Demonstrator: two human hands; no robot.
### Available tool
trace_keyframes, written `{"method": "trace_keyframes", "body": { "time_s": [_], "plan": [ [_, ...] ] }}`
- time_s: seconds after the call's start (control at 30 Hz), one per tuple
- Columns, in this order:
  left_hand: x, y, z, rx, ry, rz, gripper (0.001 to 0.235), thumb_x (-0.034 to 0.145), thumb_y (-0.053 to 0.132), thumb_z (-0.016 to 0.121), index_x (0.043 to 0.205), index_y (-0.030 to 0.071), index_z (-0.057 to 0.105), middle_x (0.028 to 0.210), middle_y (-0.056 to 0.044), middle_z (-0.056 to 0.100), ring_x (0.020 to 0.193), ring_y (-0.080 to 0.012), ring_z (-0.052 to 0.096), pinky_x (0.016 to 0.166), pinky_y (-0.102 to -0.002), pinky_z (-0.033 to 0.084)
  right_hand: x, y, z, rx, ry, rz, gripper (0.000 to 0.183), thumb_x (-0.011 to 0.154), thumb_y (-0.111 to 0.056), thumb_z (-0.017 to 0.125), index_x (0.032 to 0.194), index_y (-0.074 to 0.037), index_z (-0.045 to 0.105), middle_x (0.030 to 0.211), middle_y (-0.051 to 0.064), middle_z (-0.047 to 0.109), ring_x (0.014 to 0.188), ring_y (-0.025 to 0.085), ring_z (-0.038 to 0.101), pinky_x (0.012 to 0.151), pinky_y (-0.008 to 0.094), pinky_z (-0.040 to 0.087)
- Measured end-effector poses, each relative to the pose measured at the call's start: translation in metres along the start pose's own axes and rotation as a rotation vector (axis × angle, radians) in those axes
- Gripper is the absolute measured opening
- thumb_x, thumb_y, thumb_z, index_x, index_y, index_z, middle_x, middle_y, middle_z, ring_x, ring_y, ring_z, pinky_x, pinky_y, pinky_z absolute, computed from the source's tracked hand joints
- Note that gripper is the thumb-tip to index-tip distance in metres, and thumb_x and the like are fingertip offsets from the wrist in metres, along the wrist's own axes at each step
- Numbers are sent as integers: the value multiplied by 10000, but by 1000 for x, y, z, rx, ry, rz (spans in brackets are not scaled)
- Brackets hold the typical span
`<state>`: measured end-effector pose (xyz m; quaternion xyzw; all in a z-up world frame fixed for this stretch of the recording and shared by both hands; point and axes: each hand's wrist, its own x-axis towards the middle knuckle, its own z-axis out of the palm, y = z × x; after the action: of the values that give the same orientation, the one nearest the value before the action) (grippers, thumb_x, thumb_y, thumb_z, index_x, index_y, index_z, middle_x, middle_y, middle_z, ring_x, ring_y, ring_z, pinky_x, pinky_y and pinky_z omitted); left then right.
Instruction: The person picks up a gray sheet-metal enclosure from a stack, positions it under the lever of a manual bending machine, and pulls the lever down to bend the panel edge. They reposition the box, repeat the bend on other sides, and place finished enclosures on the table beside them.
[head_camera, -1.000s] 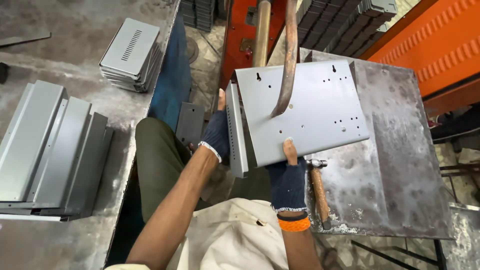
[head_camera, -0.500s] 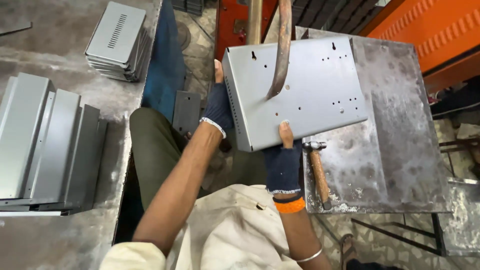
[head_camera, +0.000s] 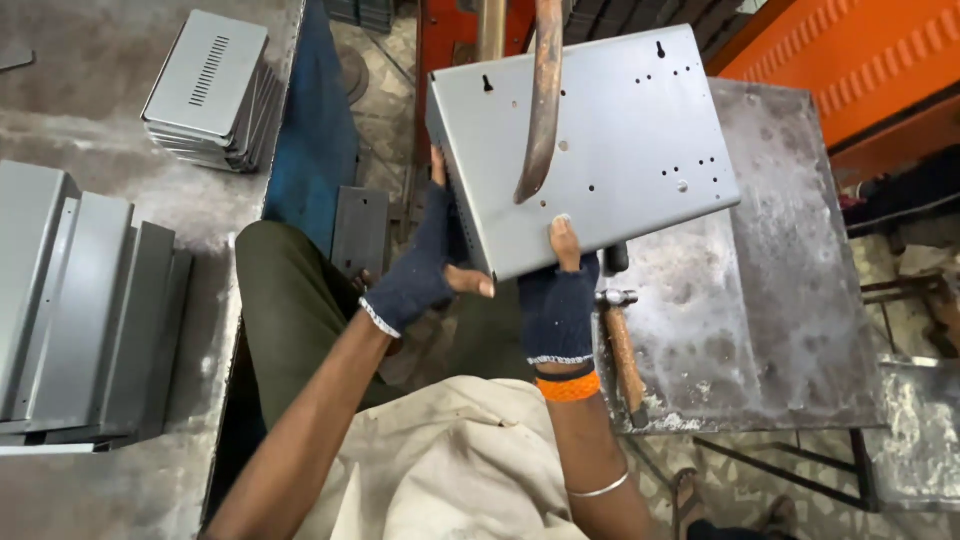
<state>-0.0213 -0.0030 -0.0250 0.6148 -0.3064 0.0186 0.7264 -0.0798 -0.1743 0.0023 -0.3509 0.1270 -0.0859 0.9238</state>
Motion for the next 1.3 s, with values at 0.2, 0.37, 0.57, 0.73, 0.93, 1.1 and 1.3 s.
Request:
{"method": "trace_keyframes", "body": {
  "time_s": [0.2,0.37,0.57,0.73,0.93,1.1,1.3],
  "plan": [
    [24,-21,-10,78,-30,14,1599,574,506,1015,1647,102,-100,1722,-206,-47,1595,-332,-42,1314,-503,-3,10,-34,15,-478,-56,73,319,1077,-3,382,1359,44,523,1508,78,522,1343,173,513,1107,318,519],
    [36,-16,-7,118,-37,-32,1551,503,366,958,1632,138,-80,1748,-190,-38,1640,-353,32,1333,-526,119,6,-16,41,-9,104,-135,387,926,-191,667,1234,38,611,1194,92,626,1068,165,570,1011,349,458],
    [45,-21,-6,117,-37,-26,1536,533,332,979,1637,159,-75,1755,-180,-3,1648,-336,75,1348,-504,129,18,-19,41,-7,101,-86,492,892,-258,669,1282,31,585,1267,126,599,1126,206,548,1011,376,444],
    [48,-46,-8,151,-23,16,1546,536,411,978,1642,153,-72,1752,-194,-18,1649,-371,63,1353,-534,138,18,-21,45,-36,111,-85,425,887,-261,690,1209,4,604,1216,113,604,1113,207,551,1013,395,450],
    [44,-43,-5,97,11,26,1530,532,372,980,1654,142,-33,1764,-133,-15,1664,-310,56,1382,-509,110,19,-23,48,-83,102,-72,362,879,-300,697,1116,-36,621,1132,83,602,1033,183,538,929,364,442],
    [43,-43,-3,123,28,40,1554,511,414,982,1657,138,-31,1763,-142,-42,1668,-328,35,1390,-530,110,15,-23,49,-106,119,-85,391,887,-314,681,1123,-10,613,1126,107,613,1016,192,565,899,356,473],
    [45,-52,-7,204,6,112,1555,553,512,977,1657,113,-43,1762,-145,-35,1673,-316,59,1411,-501,130,18,-20,46,-56,83,-144,339,897,-265,711,1078,10,632,1096,95,620,1020,188,571,968,379,467]
  ]
}}
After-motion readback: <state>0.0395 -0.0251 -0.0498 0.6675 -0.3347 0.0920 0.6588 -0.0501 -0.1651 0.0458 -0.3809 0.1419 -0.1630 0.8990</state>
